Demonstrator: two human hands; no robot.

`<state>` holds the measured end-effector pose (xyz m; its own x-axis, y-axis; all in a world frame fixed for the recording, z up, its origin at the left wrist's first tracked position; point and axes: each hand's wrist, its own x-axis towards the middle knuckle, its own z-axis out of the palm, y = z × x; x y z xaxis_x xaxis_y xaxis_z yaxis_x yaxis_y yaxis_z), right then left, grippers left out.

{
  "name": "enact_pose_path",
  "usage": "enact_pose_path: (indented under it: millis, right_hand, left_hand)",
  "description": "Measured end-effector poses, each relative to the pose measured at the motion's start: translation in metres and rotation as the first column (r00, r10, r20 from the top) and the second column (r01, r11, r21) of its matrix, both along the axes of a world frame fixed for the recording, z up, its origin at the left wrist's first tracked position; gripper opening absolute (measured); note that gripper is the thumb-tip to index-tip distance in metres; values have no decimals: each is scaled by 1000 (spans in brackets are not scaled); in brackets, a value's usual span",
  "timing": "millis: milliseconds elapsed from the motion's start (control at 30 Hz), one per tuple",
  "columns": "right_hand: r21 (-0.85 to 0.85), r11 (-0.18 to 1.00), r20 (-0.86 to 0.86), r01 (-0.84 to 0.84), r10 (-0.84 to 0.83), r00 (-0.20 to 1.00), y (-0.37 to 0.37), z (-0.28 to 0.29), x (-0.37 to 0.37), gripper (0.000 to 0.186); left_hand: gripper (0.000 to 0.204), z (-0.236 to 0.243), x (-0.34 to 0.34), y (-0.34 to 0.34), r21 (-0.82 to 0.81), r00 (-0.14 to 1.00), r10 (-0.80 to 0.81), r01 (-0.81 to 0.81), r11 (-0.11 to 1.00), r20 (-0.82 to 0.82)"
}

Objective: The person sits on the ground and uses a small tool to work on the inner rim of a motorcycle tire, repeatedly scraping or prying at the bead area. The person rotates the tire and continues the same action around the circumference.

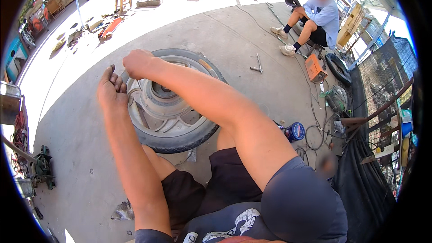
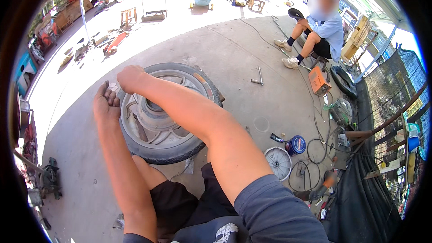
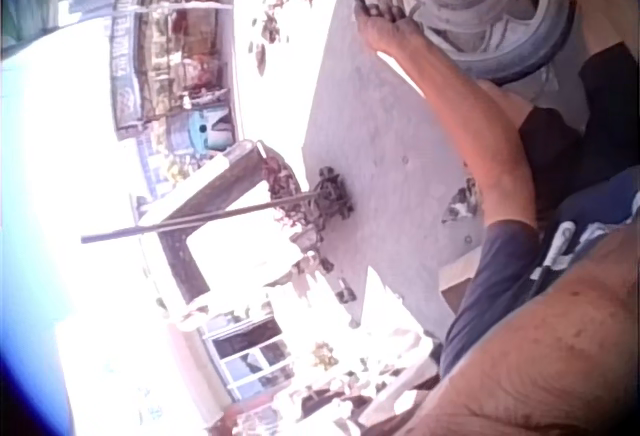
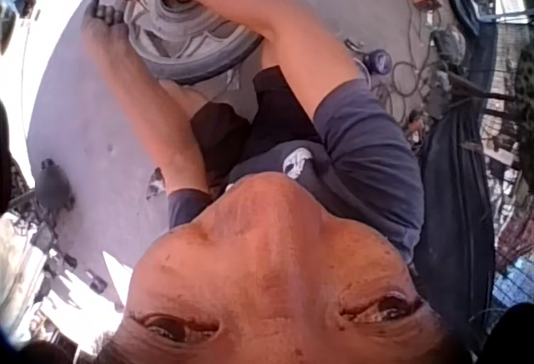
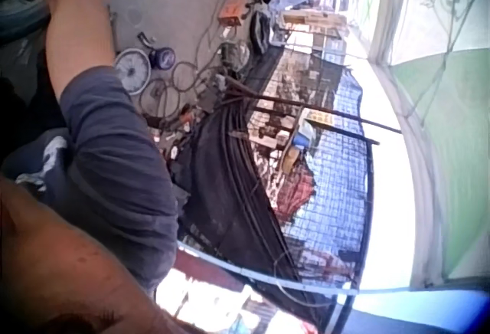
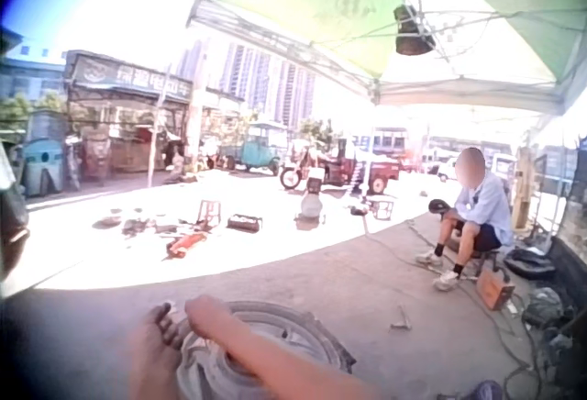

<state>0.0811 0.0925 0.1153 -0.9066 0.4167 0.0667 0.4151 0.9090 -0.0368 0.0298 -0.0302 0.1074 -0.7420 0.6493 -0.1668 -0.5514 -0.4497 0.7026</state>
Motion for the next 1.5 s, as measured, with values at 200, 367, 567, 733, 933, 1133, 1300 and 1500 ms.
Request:
enact_pose_path:
  millis: [200, 367, 567, 733, 933, 1133, 1300, 1500]
  right_hand:
    - [5, 1000, 106, 12, -12, 994, -10, 7, 0, 25]
    - [57, 990, 88, -127, 122, 989, -10, 8, 0, 24]
    - [110, 990, -29, -82, 86, 996, -5, -3, 0, 20]
    - [51, 995, 28, -87, 86, 996, -7, -3, -3, 17]
    - [75, 987, 74, -145, 140, 987, -10, 6, 1, 18]
    - [101, 989, 29, -112, 110, 994, -5, 3, -3, 19]
    - [61, 998, 7, -13, 13, 1000, -8, 2, -1, 21]
    - [43, 999, 72, 22, -25, 997, -12, 7, -1, 23]
  left_hand:
    - [21, 3, 3, -1, -31, 1000, 7, -8, 999, -5]
    - [16, -5, -5, 1, 2, 1000, 3, -3, 1000, -12]
    - [16, -2, -2, 0, -2, 1000, 7, -7, 1000, 9]
    - [17, 2, 2, -2, 9, 1000, 6, -6, 1000, 10]
    - [18, 1, 2, -1, -6, 1000, 8, -8, 1000, 13]
    - [19, 0, 0, 1, -17, 1000, 1, 0, 1000, 28]
    - [18, 2, 2, 0, -20, 1000, -9, 10, 1000, 16]
    - [18, 0, 1, 0, -13, 1000, 4, -4, 1000, 4]
